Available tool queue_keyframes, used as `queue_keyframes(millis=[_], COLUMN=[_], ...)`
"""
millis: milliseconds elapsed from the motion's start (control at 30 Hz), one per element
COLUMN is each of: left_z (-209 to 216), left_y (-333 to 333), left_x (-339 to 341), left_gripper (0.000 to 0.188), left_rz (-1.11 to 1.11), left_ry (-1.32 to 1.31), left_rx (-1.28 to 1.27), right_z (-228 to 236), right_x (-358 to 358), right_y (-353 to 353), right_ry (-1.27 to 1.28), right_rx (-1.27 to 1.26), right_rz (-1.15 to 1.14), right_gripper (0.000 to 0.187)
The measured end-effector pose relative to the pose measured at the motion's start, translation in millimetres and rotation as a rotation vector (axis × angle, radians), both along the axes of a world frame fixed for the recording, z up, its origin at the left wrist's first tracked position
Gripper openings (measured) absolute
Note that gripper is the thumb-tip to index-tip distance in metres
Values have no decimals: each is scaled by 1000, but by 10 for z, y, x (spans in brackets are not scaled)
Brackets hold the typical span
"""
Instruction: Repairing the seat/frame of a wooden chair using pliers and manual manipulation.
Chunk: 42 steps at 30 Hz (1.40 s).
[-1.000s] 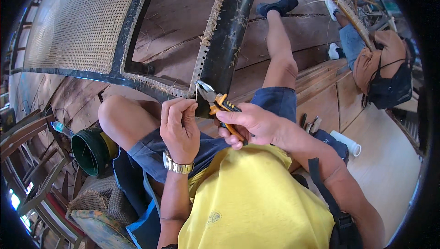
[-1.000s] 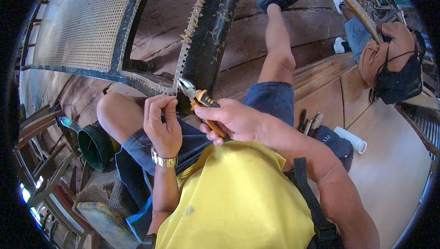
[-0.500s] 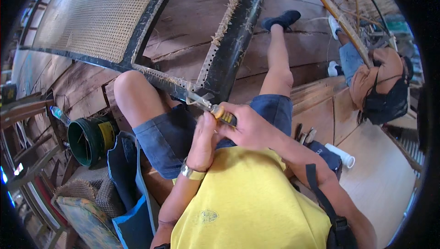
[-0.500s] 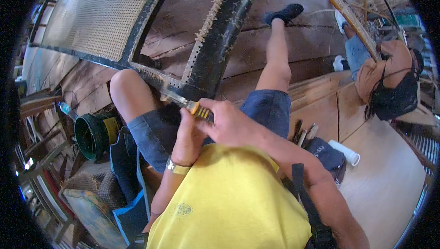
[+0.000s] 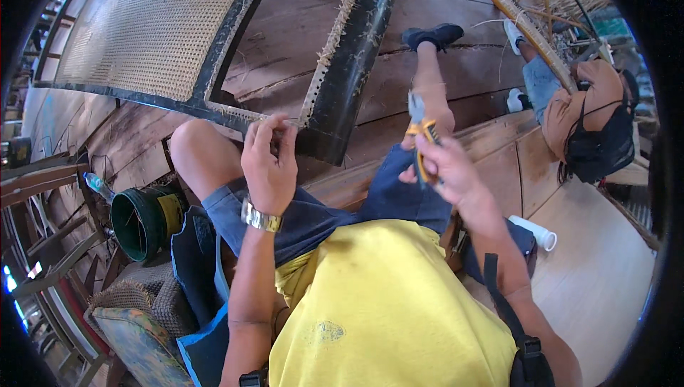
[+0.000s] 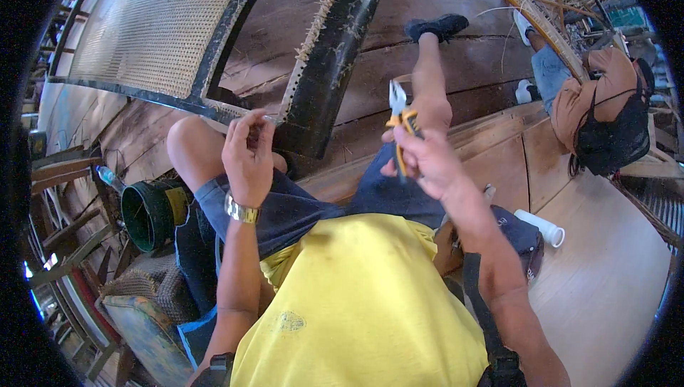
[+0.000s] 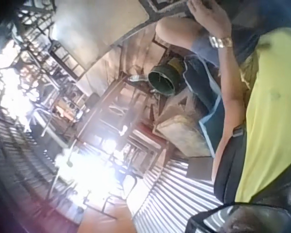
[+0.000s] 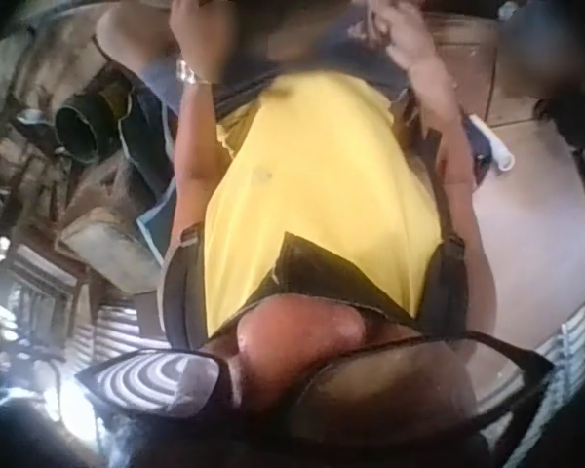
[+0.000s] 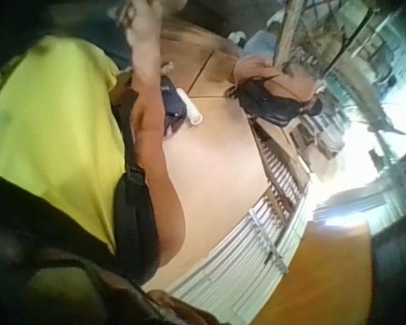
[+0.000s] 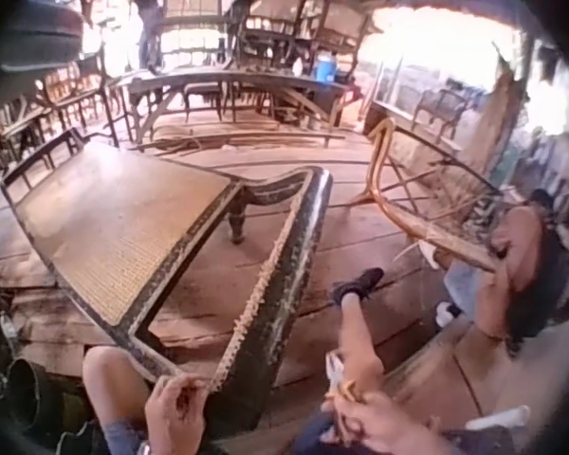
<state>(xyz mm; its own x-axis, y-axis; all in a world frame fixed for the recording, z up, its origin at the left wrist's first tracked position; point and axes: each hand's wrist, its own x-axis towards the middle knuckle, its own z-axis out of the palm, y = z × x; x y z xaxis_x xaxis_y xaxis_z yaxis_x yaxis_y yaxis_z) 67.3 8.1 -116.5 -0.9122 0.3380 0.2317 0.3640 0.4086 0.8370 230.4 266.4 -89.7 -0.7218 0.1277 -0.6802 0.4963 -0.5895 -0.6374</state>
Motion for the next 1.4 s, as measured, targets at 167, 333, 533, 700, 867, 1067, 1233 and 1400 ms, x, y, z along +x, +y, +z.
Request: queue_keyframes(millis=[167,333,533,700,867,1067,1233,1400], left_z=[-40,13,5,40,72,136,142,126], left_y=[94,166,148,204,236,151,149,140], left_x=[-185,-162,-197,-167,-193,-350,-330,-318], left_gripper=[20,20,17,11,7,7,8,8], left_rz=[-127,-188,-203,-133,-89,-235,-240,-233], left_ry=[39,264,132,-84,-73,-69,-34,7], left_rx=[-112,-229,-146,-34,-75,-160,-196,-210], right_z=[-151,66,181,116,68,28,1,-64], right_x=[178,63,-179,-346,-364,-473,-553,-542], right_y=[-353,-517,-604,-786,-899,-996,-1030,-1038], right_ry=[-90,35,45,41,43,-9,-6,-20], right_rx=[-341,-280,-456,-477,-505,-542,-501,-459], right_rz=[-90,49,263,278,238,268,251,239], right_gripper=[37,44,46,35,34,27,27,28])
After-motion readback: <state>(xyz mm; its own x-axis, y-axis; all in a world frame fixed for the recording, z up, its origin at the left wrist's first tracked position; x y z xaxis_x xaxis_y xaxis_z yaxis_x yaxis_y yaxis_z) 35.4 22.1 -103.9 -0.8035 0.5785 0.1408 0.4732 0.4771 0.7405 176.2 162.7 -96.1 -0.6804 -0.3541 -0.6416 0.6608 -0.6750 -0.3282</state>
